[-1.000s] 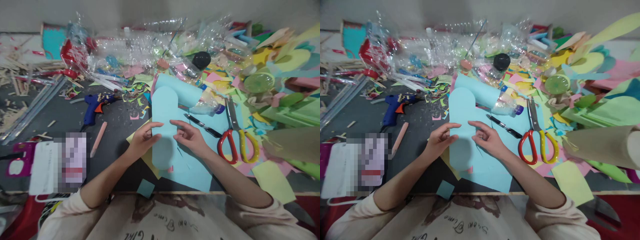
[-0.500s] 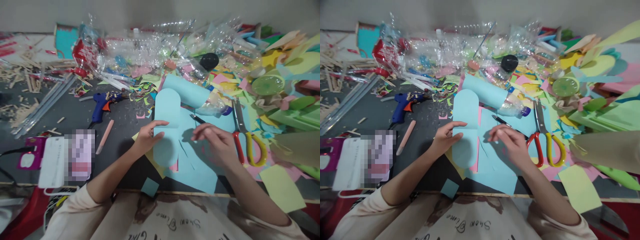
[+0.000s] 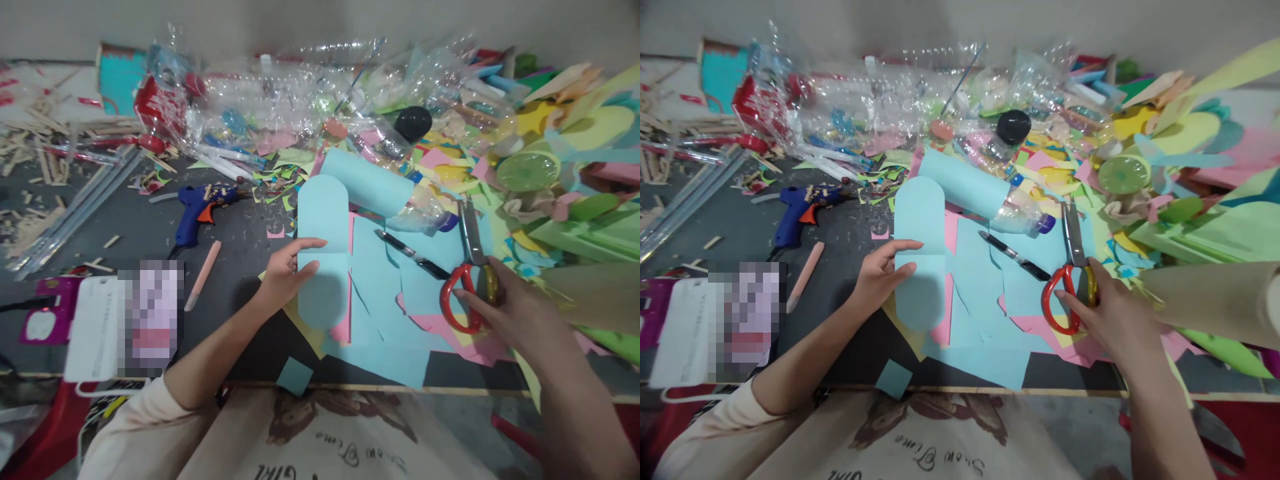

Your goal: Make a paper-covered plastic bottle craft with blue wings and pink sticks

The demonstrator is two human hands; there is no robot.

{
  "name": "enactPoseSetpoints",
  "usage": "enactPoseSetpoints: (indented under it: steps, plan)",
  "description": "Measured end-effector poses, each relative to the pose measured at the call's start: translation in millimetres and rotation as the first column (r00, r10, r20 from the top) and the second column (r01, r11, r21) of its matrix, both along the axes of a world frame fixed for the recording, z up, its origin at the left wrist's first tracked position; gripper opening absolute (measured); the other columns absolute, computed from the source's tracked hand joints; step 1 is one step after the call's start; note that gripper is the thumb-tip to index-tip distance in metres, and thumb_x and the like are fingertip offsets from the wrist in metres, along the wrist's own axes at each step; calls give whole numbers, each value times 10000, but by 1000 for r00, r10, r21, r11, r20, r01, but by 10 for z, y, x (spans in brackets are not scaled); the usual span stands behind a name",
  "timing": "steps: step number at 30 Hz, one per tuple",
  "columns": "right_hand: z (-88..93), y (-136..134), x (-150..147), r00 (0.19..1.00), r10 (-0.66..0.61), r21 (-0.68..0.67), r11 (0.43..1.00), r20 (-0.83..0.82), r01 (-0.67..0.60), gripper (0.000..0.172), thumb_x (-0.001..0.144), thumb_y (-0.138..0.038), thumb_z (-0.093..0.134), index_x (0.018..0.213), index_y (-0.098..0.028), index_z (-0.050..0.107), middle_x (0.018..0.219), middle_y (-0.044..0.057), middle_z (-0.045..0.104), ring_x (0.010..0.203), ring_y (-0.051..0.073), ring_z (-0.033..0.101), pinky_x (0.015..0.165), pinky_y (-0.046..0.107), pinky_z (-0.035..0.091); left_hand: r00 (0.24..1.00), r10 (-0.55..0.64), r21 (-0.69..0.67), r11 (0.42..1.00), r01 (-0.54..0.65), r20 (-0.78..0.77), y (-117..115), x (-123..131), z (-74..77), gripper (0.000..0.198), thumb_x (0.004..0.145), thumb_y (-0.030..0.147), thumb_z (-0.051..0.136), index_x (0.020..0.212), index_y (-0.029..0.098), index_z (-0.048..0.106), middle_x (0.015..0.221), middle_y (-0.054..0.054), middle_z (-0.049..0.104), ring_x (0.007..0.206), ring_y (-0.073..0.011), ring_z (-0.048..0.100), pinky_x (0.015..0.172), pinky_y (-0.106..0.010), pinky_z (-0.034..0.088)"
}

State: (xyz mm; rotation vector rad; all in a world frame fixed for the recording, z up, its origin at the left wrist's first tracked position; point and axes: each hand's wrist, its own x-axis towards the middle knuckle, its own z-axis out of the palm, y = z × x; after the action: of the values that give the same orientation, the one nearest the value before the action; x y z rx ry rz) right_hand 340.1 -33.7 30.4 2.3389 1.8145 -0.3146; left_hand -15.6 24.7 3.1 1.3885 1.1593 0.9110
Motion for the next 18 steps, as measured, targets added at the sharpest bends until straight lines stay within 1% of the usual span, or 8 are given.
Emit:
enactPoseSetpoints:
  steps: [3, 6, 9, 11, 12, 14, 16, 18]
  plan:
    - [30, 97, -25, 981, -170, -35, 985, -96, 167, 739, 712, -656, 536, 1277, -181, 555, 682, 66, 618, 629, 297, 609, 529, 347, 425, 1000, 29, 19, 999, -29, -3, 1, -3, 8, 251, 826, 338, 682, 1025, 184, 680, 544, 89, 351, 420, -36, 147, 397, -218, 114]
    - [49, 109, 15, 915, -275, 49, 952, -296, 302, 612, 580, -599, 615, 1073, -237, 640, 634, 20, 607, 629, 276, 616, 555, 349, 446, 998, 63, 46, 997, -63, -6, 2, -8, 24, 240, 821, 332, 685, 1016, 191, 681, 589, 76, 409, 426, -33, 163, 398, -210, 145]
    - [118, 74, 45, 692, -420, -10, 859, -587, 512, 521, 466, -471, 657, 939, -254, 625, 698, 9, 652, 609, 229, 614, 545, 334, 488, 998, 55, 66, 996, -55, 0, 3, -16, 29, 257, 832, 374, 674, 1016, 194, 675, 626, 61, 466, 427, -31, 166, 400, -208, 157]
    - [214, 48, 25, 551, -462, -97, 820, -695, 565, 530, 414, -404, 690, 919, -267, 600, 700, -8, 652, 572, 199, 599, 510, 308, 503, 999, 43, 74, 996, -43, 6, 5, -25, 23, 282, 840, 409, 665, 1021, 192, 672, 647, 51, 499, 422, -28, 158, 396, -211, 145]
    - [272, 35, 3, 528, -458, -119, 824, -715, 554, 550, 386, -392, 717, 908, -274, 589, 673, -19, 641, 558, 199, 599, 490, 301, 507, 999, 40, 79, 996, -41, 8, 6, -31, 18, 295, 843, 425, 661, 1024, 192, 671, 656, 47, 515, 421, -27, 156, 395, -214, 137]
    - [383, 6, -52, 579, -413, -120, 871, -703, 476, 577, 362, -414, 766, 889, -285, 572, 632, -27, 633, 580, 232, 634, 496, 316, 533, 999, 40, 94, 995, -40, 3, 7, -41, 9, 315, 844, 448, 657, 1026, 192, 673, 651, 44, 525, 423, -30, 162, 401, -219, 131]
    - [466, -28, -105, 711, -288, -57, 942, -642, 330, 540, 419, -500, 767, 876, -288, 575, 697, 0, 678, 661, 270, 678, 560, 347, 560, 999, 35, 112, 993, -34, -6, 3, -48, 6, 318, 843, 454, 658, 1026, 195, 676, 640, 45, 529, 428, -37, 181, 411, -220, 148]
    - [509, -63, -146, 836, -104, -2, 993, -538, 122, 490, 531, -581, 713, 902, -288, 587, 797, 33, 717, 703, 290, 693, 590, 368, 558, 1000, 27, 125, 992, -25, -16, -5, -50, 8, 316, 843, 451, 658, 1033, 200, 677, 702, 24, 584, 440, -44, 229, 423, -219, 193]
